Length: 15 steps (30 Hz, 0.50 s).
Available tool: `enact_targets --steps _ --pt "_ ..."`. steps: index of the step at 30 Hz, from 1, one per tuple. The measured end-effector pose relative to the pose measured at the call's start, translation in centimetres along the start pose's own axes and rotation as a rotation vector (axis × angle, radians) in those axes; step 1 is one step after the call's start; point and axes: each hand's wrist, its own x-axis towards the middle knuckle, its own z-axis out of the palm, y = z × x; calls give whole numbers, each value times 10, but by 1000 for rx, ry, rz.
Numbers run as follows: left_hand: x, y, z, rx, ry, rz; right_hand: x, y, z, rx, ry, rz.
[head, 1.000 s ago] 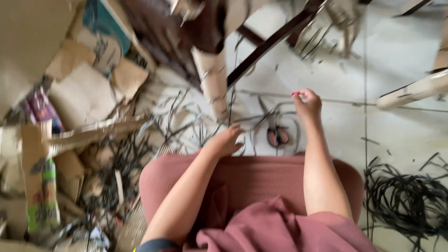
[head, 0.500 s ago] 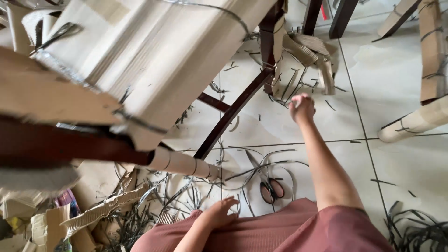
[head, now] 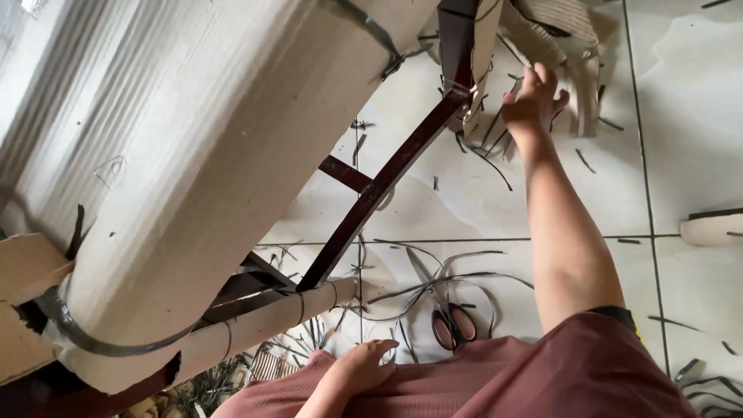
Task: Wrapping chair legs with protective cardboard and securing them with plastic ties
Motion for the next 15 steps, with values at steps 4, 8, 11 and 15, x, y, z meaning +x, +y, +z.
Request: enact_targets --steps 4,8,11,15 --pt "0 -8 4 6 65 73 -59 -25 -42 84 428 -216" --pt "-7 -7 3 7 110 81 -130 -31 -96 389 764 -422" --pt "-11 -9 6 54 136 75 -190 -30 -141 525 744 -331" --pt "-22 -9 9 139 154 54 -256 5 -170 1329 492 173"
